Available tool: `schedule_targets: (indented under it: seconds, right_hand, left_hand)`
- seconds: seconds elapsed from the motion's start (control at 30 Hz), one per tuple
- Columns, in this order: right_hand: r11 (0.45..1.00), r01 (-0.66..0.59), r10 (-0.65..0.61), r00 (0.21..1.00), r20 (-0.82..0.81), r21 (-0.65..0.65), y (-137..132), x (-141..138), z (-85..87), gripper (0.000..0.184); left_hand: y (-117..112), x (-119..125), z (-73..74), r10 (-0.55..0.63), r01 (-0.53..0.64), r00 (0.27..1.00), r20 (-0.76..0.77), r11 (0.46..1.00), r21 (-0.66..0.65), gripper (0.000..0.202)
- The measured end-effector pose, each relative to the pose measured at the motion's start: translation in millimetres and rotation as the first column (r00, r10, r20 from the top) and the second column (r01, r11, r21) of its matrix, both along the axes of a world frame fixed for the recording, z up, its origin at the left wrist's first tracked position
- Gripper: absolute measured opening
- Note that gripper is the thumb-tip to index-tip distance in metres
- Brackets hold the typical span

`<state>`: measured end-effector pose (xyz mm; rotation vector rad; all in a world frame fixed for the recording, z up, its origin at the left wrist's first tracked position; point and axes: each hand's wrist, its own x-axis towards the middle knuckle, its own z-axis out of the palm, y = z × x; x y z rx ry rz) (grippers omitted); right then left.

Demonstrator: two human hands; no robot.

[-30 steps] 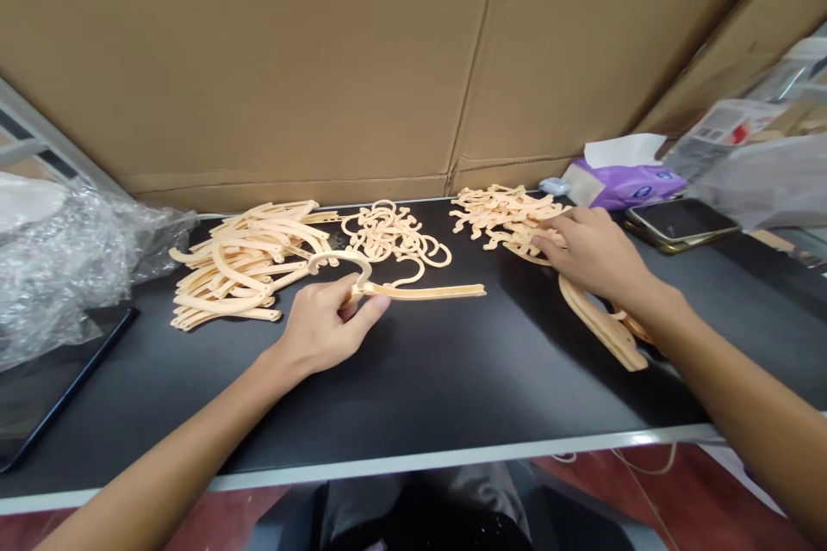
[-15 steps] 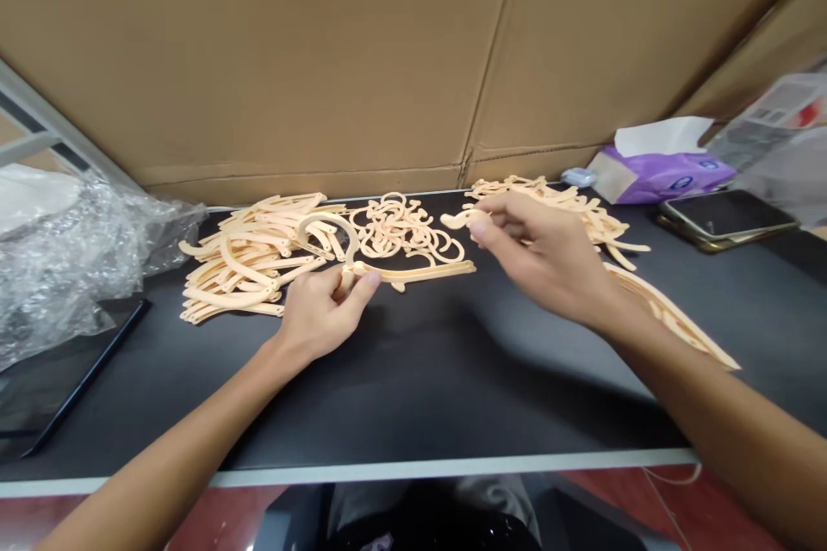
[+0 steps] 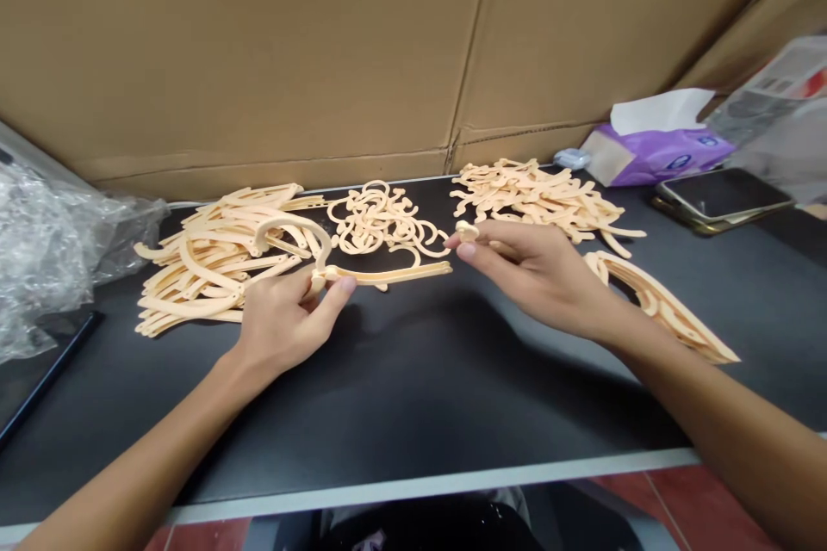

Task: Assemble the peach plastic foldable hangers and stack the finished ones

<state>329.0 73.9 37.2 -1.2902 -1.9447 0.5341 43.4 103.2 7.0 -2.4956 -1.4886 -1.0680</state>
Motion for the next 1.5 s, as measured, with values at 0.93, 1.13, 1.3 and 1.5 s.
schedule_targets:
  seconds: [0.93, 1.13, 1.3, 1.5]
  right_hand:
    - [0.852, -0.292, 0.365, 0.927, 0.092, -0.434, 6, 19, 7.1, 0.035]
    - [0.868, -0.247, 0.299, 0.952, 0.058, -0.432, 6, 18, 6.3, 0.041]
    - [0.852, -0.336, 0.36, 0.933, -0.018, -0.401, 6, 15, 4.3, 0.037]
    - [0.76, -0.431, 0.427, 0.895, -0.125, -0.487, 6, 15, 3.4, 0.031]
  left_hand:
    - [8, -5, -0.7, -0.168, 0.163, 0.986, 0.004, 0.964, 0.209, 0.05]
    - [8, -5, 3.8, -0.163, 0.153, 0.986, 0.021, 0.958, 0.243, 0.048]
    - [6, -4, 3.8, -0.149, 0.14, 0.988, 0.03, 0.97, 0.198, 0.049]
    - [5, -5, 1.9, -0.195, 0.192, 0.981, -0.011, 0.953, 0.235, 0.048]
